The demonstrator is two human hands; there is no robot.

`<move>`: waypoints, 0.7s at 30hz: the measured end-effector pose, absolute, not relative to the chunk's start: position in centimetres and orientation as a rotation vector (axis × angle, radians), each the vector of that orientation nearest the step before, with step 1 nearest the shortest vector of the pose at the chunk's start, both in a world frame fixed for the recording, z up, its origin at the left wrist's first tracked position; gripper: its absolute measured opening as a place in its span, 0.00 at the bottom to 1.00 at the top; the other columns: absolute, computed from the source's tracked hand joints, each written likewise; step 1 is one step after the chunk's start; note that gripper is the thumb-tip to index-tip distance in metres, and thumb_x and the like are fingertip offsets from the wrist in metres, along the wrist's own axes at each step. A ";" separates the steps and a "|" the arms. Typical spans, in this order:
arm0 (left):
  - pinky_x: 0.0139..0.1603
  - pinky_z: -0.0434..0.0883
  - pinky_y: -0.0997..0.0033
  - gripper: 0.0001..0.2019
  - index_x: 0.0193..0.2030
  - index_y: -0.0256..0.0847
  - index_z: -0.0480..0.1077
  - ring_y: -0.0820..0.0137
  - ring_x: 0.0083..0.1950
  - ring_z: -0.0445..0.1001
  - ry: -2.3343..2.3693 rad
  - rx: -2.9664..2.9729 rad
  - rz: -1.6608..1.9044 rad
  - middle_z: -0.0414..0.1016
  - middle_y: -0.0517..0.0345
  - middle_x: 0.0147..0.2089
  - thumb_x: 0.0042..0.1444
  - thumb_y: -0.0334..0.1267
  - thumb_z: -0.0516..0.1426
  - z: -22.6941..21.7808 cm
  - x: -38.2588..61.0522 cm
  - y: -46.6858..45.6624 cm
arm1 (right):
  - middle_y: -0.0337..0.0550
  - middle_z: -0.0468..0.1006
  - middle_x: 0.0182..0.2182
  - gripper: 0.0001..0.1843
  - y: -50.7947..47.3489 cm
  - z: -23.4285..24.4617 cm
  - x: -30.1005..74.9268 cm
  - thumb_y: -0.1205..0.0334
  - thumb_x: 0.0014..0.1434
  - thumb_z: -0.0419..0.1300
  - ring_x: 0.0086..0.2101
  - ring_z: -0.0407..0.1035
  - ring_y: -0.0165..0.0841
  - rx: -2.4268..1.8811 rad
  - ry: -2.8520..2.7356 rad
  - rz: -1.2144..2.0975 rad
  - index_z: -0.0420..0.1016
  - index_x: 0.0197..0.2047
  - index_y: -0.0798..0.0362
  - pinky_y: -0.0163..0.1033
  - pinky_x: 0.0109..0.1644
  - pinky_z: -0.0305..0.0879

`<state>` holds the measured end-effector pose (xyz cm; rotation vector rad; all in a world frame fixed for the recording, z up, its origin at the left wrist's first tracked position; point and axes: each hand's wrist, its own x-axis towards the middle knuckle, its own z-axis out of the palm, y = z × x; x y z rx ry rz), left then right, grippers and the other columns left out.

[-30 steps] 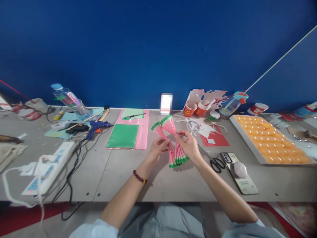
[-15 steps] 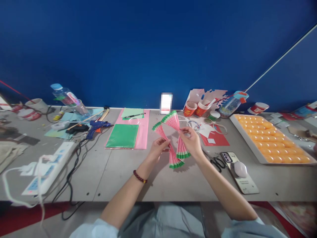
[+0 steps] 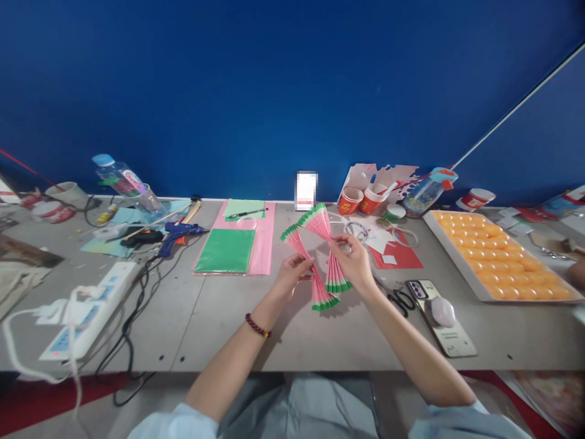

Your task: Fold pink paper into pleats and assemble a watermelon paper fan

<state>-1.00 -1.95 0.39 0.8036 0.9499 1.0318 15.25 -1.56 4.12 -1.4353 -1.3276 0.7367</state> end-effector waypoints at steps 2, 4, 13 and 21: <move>0.30 0.67 0.75 0.18 0.27 0.37 0.70 0.75 0.27 0.70 0.951 0.801 1.027 0.71 0.61 0.27 0.40 0.49 0.68 0.4 -1.0 -2.0 | 0.42 0.71 0.33 0.16 -1.6 4.0 15.3 0.49 0.53 0.59 0.31 0.67 0.32 -1.439 -1.327 0.720 0.71 0.39 0.52 0.36 0.34 0.67; 0.30 0.67 0.75 0.18 0.27 0.37 0.70 0.76 0.27 0.70 0.949 0.802 1.026 0.71 0.61 0.27 0.40 0.49 0.68 0.4 -1.0 -2.0 | 0.42 0.72 0.33 0.16 -1.5 3.9 15.3 0.49 0.53 0.59 0.30 0.67 0.31 -1.434 -1.311 0.711 0.71 0.39 0.51 0.36 0.33 0.66; 0.30 0.67 0.74 0.18 0.27 0.38 0.70 0.76 0.27 0.70 0.955 0.788 1.027 0.70 0.62 0.26 0.39 0.49 0.68 0.5 -1.0 -2.0 | 0.41 0.72 0.32 0.16 -1.6 4.2 15.2 0.49 0.53 0.59 0.27 0.66 0.30 -1.440 -1.320 0.728 0.71 0.39 0.51 0.35 0.31 0.65; 0.30 0.67 0.75 0.17 0.29 0.37 0.71 0.76 0.27 0.70 0.932 0.783 1.049 0.72 0.61 0.28 0.41 0.49 0.68 0.1 -0.9 -1.9 | 0.43 0.73 0.34 0.18 -1.9 4.1 14.9 0.46 0.52 0.60 0.25 0.66 0.30 -1.441 -1.358 0.781 0.72 0.39 0.52 0.36 0.31 0.65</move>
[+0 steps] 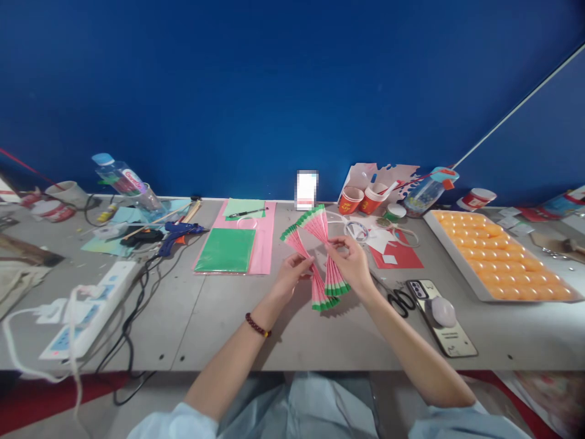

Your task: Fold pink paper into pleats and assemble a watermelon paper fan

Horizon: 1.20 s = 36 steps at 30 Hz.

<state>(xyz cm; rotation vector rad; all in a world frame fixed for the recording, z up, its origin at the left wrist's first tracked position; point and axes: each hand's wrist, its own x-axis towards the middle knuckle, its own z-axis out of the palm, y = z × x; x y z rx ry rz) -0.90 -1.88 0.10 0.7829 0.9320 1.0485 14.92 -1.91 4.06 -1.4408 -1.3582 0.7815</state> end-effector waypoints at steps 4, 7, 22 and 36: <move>0.29 0.67 0.76 0.16 0.29 0.38 0.72 0.75 0.28 0.71 0.917 0.785 1.055 0.72 0.61 0.28 0.41 0.48 0.68 0.0 -0.9 -1.8 | 0.43 0.74 0.36 0.18 -2.2 4.2 14.6 0.47 0.52 0.60 0.21 0.62 0.26 -1.447 -1.412 0.839 0.73 0.39 0.51 0.36 0.27 0.62; 0.29 0.67 0.77 0.16 0.30 0.38 0.73 0.76 0.29 0.71 0.907 0.784 1.058 0.72 0.60 0.29 0.42 0.48 0.67 -0.1 -1.0 -1.9 | 0.42 0.75 0.35 0.17 -2.4 4.2 14.3 0.47 0.52 0.61 0.19 0.58 0.24 -1.459 -1.461 0.857 0.74 0.38 0.51 0.35 0.25 0.59; 0.31 0.67 0.77 0.17 0.36 0.37 0.76 0.76 0.30 0.70 0.891 0.817 1.025 0.75 0.56 0.33 0.44 0.48 0.67 -0.2 -1.0 -1.9 | 0.42 0.80 0.35 0.09 -1.4 5.0 15.4 0.57 0.56 0.60 0.35 0.72 0.34 -1.375 -1.940 0.697 0.79 0.37 0.49 0.38 0.39 0.66; 0.33 0.70 0.74 0.18 0.33 0.36 0.75 0.74 0.31 0.73 0.884 0.791 1.013 0.77 0.55 0.32 0.41 0.48 0.68 -0.6 -1.2 -1.7 | 0.42 0.79 0.44 0.14 -1.9 5.7 15.7 0.65 0.57 0.56 0.43 0.72 0.36 -1.285 -2.127 0.810 0.78 0.45 0.49 0.41 0.48 0.67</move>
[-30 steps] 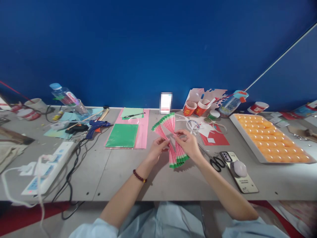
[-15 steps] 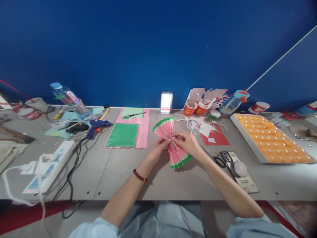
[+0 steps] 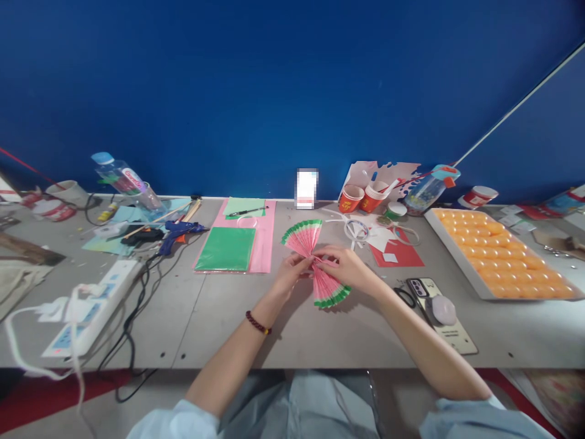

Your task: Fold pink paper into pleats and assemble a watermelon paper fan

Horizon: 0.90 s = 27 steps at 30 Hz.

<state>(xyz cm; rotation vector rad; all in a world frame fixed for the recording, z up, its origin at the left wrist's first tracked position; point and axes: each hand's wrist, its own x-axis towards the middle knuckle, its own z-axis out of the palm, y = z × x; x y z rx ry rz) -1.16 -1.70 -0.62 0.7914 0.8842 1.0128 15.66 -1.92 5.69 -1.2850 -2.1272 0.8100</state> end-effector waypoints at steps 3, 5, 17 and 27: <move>0.34 0.71 0.73 0.19 0.32 0.35 0.75 0.73 0.30 0.73 0.896 0.779 1.012 0.77 0.55 0.30 0.41 0.49 0.68 -0.7 -1.1 -1.6 | 0.43 0.79 0.43 0.14 -1.9 5.5 15.7 0.66 0.58 0.55 0.44 0.72 0.37 -1.245 -2.175 0.765 0.78 0.45 0.49 0.42 0.50 0.66; 0.33 0.71 0.72 0.19 0.31 0.35 0.74 0.73 0.29 0.73 0.906 0.771 1.022 0.76 0.55 0.29 0.40 0.49 0.68 -0.7 -1.1 -1.6 | 0.43 0.79 0.43 0.15 -1.9 5.5 15.8 0.67 0.58 0.54 0.45 0.72 0.36 -1.239 -2.191 0.747 0.77 0.46 0.48 0.43 0.51 0.66; 0.29 0.69 0.74 0.19 0.29 0.36 0.72 0.72 0.28 0.74 0.964 0.757 1.029 0.75 0.58 0.28 0.38 0.49 0.69 -0.8 -1.0 -1.5 | 0.44 0.71 0.57 0.28 -2.4 6.9 16.6 0.59 0.57 0.57 0.51 0.69 0.43 -1.407 -2.402 0.856 0.64 0.61 0.45 0.48 0.54 0.65; 0.28 0.68 0.75 0.20 0.26 0.36 0.72 0.74 0.26 0.72 0.969 0.772 0.990 0.73 0.59 0.26 0.35 0.50 0.69 -0.1 -1.1 -1.5 | 0.40 0.73 0.55 0.33 -1.9 7.2 17.6 0.70 0.51 0.55 0.49 0.70 0.39 -1.300 -2.492 0.907 0.63 0.61 0.41 0.44 0.49 0.68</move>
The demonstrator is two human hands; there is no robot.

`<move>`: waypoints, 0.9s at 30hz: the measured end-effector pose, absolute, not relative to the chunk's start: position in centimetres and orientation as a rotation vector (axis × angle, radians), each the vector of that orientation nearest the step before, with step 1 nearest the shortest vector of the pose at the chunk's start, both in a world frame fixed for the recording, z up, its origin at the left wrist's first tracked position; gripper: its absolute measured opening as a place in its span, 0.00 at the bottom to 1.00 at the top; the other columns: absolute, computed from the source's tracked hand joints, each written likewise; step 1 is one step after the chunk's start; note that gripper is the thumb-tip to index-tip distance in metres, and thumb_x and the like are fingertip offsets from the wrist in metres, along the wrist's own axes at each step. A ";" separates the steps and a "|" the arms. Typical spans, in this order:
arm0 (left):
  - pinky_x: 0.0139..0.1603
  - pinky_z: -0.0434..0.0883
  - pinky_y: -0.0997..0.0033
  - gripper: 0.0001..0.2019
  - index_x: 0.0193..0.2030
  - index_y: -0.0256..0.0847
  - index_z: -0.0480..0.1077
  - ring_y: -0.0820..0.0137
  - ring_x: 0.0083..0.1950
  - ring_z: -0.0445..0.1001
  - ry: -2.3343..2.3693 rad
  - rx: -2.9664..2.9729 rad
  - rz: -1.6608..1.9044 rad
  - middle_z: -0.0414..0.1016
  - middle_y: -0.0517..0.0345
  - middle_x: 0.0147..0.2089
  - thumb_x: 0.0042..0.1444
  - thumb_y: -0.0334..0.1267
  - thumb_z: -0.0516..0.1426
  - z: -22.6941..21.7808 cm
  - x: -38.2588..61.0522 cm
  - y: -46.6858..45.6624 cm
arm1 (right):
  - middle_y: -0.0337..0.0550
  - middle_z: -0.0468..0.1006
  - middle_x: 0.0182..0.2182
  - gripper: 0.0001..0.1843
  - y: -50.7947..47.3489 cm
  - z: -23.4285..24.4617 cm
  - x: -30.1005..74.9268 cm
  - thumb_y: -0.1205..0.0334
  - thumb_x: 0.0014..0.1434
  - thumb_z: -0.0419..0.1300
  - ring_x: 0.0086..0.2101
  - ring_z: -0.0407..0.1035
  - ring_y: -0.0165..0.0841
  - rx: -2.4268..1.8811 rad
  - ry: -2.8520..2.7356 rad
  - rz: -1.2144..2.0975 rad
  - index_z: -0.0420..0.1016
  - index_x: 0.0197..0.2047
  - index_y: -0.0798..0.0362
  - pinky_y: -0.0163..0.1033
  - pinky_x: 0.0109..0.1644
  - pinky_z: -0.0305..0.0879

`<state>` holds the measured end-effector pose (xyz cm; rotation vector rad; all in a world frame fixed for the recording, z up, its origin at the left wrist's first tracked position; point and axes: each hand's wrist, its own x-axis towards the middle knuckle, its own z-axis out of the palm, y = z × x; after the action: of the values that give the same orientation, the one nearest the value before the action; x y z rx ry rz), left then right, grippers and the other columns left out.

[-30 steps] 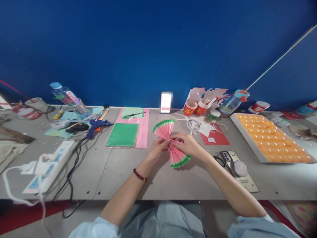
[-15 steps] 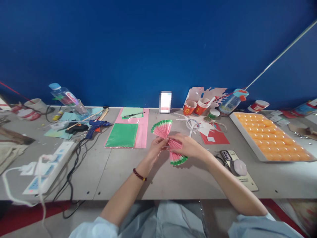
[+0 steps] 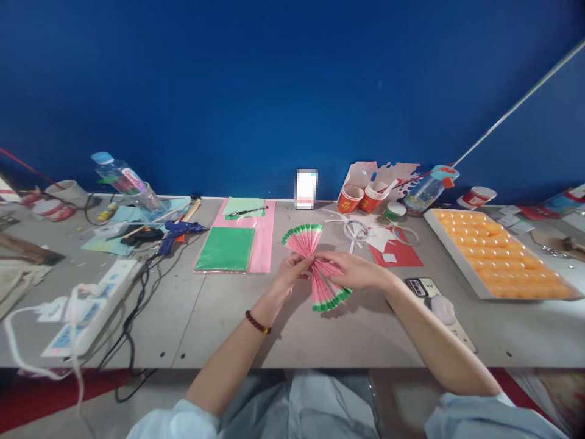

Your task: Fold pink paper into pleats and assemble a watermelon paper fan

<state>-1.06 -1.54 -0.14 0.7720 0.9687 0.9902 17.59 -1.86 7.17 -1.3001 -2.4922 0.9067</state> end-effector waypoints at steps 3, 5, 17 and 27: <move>0.29 0.69 0.75 0.19 0.26 0.36 0.72 0.74 0.27 0.72 0.952 0.748 1.000 0.74 0.59 0.26 0.36 0.50 0.69 -0.1 -1.1 -1.6 | 0.41 0.71 0.56 0.37 -2.1 7.1 17.4 0.72 0.48 0.54 0.51 0.69 0.40 -1.274 -2.518 0.852 0.61 0.62 0.42 0.43 0.49 0.68; 0.30 0.70 0.75 0.19 0.26 0.36 0.72 0.75 0.27 0.72 0.936 0.734 1.020 0.74 0.59 0.27 0.36 0.49 0.69 -0.2 -1.1 -1.5 | 0.43 0.71 0.56 0.39 -2.5 7.0 17.1 0.73 0.47 0.54 0.51 0.69 0.41 -1.282 -2.540 0.794 0.59 0.63 0.44 0.43 0.49 0.67; 0.30 0.69 0.74 0.19 0.28 0.35 0.72 0.75 0.26 0.72 0.946 0.730 1.066 0.74 0.59 0.26 0.37 0.49 0.69 0.2 -1.1 -1.7 | 0.47 0.72 0.50 0.46 -4.7 6.9 17.1 0.78 0.43 0.50 0.50 0.66 0.44 -1.379 -2.697 0.211 0.51 0.67 0.46 0.48 0.49 0.63; 0.37 0.70 0.73 0.16 0.28 0.37 0.72 0.74 0.30 0.74 0.968 0.673 1.139 0.76 0.58 0.28 0.41 0.48 0.68 -0.6 -1.1 -1.4 | 0.52 0.67 0.59 0.25 -6.5 6.9 17.4 0.66 0.53 0.57 0.57 0.62 0.47 -1.306 -2.624 0.414 0.68 0.56 0.50 0.53 0.58 0.59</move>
<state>-1.12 -1.39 -0.58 0.6732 0.9678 1.1394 17.38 -6.53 6.93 -1.3064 -2.6238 0.4140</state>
